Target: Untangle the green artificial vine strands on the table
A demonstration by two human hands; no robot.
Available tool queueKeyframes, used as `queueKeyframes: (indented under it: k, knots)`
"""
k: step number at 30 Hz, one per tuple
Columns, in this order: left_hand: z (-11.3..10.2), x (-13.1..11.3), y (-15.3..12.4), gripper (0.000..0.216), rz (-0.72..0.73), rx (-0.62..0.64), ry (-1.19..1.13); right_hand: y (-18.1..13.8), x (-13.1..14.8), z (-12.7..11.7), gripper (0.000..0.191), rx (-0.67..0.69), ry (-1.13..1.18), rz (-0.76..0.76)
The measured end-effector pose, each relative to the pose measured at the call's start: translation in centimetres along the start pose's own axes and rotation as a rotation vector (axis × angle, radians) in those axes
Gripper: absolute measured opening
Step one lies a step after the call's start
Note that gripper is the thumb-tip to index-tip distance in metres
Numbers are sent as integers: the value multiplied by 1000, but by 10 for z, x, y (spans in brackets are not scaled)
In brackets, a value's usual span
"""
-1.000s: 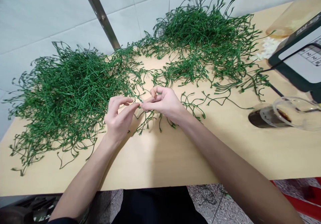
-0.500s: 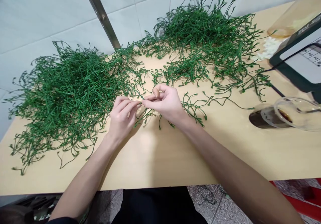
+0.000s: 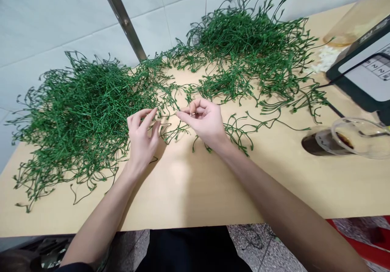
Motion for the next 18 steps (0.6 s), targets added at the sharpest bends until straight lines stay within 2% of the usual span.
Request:
queueKeyframes:
  k: [3, 5, 8, 10, 13, 18]
  knots:
    - [1, -9, 1, 13, -107, 94, -280, -2, 1, 1, 47, 42, 5, 26]
    - [4, -15, 0, 11, -283, 197, -486, -3, 2, 2, 47, 71, 4, 35]
    - [8, -20, -5, 27, -568, 326, -699, -3, 3, 2, 46, 95, -3, 32]
    - [9, -21, -6, 36, -664, 353, -759, -4, 2, 2, 46, 106, -3, 37]
    - [9, -19, -4, 33, -670, 294, -750, -4, 2, 3, 47, 130, -3, 62]
    - [6, -18, -1, 21, -589, 217, -656, -7, 3, 6, 43, 213, -56, 84]
Point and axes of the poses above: each hand's wrist, its own y-axis towards the middle knuckle, its own z-axis out of the palm, x = y × z, the point moved 2 cm from there along y, towards the middle knuckle, and after that the axes turned 15 degrees about -x, right-handed, at the moved point
